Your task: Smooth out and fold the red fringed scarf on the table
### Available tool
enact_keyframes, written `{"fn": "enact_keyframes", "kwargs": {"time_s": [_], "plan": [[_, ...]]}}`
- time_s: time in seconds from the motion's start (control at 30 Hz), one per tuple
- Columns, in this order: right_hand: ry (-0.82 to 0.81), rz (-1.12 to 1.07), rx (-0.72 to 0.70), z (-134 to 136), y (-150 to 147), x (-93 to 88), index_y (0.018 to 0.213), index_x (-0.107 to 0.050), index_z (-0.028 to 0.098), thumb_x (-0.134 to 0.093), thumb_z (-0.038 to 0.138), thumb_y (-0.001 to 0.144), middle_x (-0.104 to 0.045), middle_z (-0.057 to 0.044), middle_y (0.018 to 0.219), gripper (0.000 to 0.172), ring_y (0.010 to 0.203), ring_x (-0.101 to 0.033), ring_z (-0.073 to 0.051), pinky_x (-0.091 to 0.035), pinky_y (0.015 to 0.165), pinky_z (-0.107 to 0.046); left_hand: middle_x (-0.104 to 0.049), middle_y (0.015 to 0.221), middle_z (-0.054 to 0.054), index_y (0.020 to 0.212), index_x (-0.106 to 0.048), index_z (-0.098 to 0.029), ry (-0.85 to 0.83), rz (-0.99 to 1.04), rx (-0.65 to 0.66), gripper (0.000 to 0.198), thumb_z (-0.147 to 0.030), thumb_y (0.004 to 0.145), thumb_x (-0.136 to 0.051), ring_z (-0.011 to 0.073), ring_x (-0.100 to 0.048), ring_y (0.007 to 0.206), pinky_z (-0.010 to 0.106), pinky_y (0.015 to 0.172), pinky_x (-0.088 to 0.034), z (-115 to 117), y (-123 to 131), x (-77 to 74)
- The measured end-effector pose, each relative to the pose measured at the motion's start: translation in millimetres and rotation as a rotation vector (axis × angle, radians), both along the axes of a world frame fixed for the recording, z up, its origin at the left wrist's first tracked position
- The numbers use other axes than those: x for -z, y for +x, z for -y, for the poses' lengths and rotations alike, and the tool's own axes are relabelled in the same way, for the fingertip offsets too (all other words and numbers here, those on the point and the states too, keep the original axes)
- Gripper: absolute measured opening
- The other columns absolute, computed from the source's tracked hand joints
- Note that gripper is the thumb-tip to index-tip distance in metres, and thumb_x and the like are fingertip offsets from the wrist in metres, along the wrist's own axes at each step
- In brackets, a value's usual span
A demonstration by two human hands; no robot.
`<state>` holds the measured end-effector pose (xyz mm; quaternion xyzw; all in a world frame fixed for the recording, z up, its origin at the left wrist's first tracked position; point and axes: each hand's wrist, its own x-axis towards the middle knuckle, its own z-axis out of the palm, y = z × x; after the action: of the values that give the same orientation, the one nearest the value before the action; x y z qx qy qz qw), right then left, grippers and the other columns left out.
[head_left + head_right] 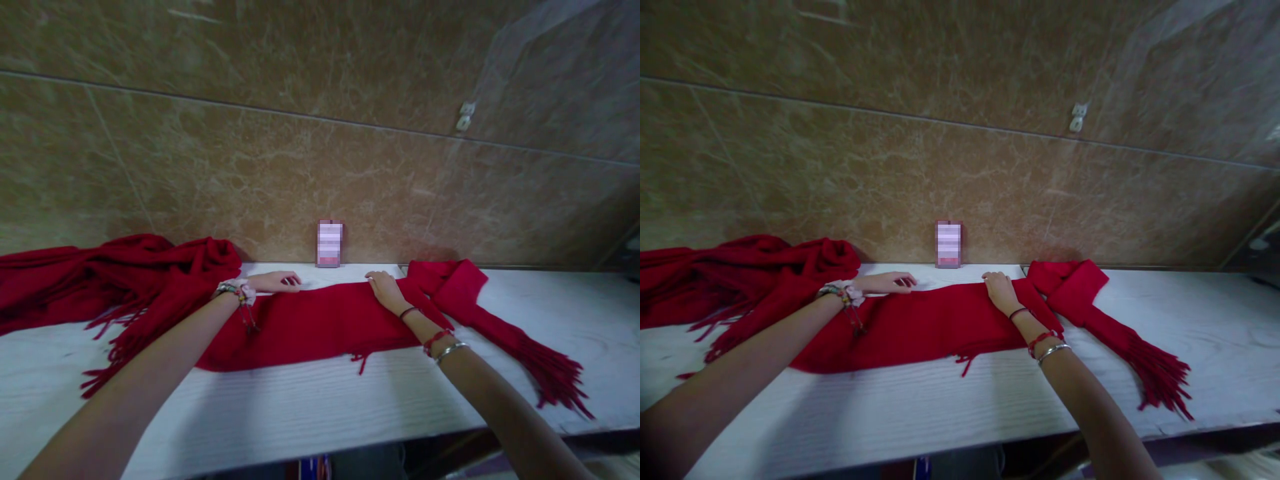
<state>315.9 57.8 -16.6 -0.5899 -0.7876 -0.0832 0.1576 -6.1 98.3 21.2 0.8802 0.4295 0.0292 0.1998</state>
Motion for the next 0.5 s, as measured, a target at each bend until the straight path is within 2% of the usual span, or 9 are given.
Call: {"fn": "enact_keyframes", "kwargs": {"time_s": [0.1,0.17,0.23,0.3,0.37,0.43,0.5], "plan": [[-0.014,0.039,0.012,0,-4,-3.0,0.098,-0.057,0.016,-0.032,0.020,0.088,-0.061,-0.010,0.092,0.027,0.090,-0.051,-0.021,-0.037,0.078,-0.033,-0.062,0.089,0.004,0.092,-0.058,-0.017,0.069,-0.055,-0.013,0.040,-0.048,0.068,-0.050,0.0157,-0.055,0.080,0.021,0.072,-0.039,6,1,6.0],[0.005,0.048,0.034,4,-5,-8.1,0.104,-0.055,0.014,-0.032,0.020,0.087,-0.059,-0.012,0.097,0.028,0.095,-0.050,-0.023,-0.036,0.080,-0.036,-0.063,0.084,0.004,0.082,-0.059,-0.016,0.106,-0.077,-0.041,0.037,-0.047,0.074,-0.042,0.0167,-0.055,0.079,0.022,0.073,-0.039,9,-1,5.3],[0.078,0.010,0.008,13,-5,-13.6,0.114,-0.049,0.013,-0.034,0.023,0.087,-0.055,-0.014,0.107,0.032,0.102,-0.045,-0.024,-0.034,0.087,-0.038,-0.063,0.088,0.005,0.086,-0.059,-0.015,0.113,-0.049,-0.077,0.044,-0.048,0.080,-0.030,0.0168,-0.055,0.082,0.023,0.075,-0.039,14,-6,2.8],[0.140,-0.053,-0.131,28,-3,-15.5,0.119,-0.044,0.014,-0.035,0.028,0.087,-0.050,-0.013,0.115,0.037,0.109,-0.042,-0.022,-0.032,0.092,-0.038,-0.062,0.097,0.006,0.103,-0.053,-0.016,0.081,-0.025,-0.085,0.048,-0.051,0.079,-0.032,0.0164,-0.055,0.087,0.022,0.077,-0.039,22,-13,1.0],[0.120,-0.077,-0.330,45,-2,-11.5,0.123,-0.042,0.017,-0.034,0.032,0.087,-0.048,-0.010,0.121,0.040,0.113,-0.040,-0.020,-0.032,0.095,-0.038,-0.060,0.105,0.006,0.115,-0.046,-0.017,0.034,-0.033,-0.057,0.058,-0.054,0.071,-0.045,0.0170,-0.055,0.092,0.021,0.079,-0.039,31,-23,0.2],[0.029,-0.035,-0.441,60,-1,-3.6,0.125,-0.040,0.019,-0.031,0.035,0.088,-0.045,-0.008,0.126,0.041,0.116,-0.038,-0.019,-0.032,0.097,-0.039,-0.059,0.107,0.007,0.114,-0.049,-0.016,0.026,-0.043,-0.039,0.062,-0.054,0.065,-0.053,0.0183,-0.054,0.094,0.021,0.080,-0.039,37,-32,-2.0],[-0.040,0.009,-0.450,70,1,4.4,0.126,-0.040,0.019,-0.029,0.036,0.089,-0.043,-0.009,0.129,0.042,0.120,-0.036,-0.020,-0.030,0.098,-0.041,-0.060,0.105,0.007,0.105,-0.055,-0.015,0.071,-0.013,-0.077,0.055,-0.054,0.068,-0.048,0.0185,-0.054,0.093,0.021,0.080,-0.038,38,-42,-8.2]]}}
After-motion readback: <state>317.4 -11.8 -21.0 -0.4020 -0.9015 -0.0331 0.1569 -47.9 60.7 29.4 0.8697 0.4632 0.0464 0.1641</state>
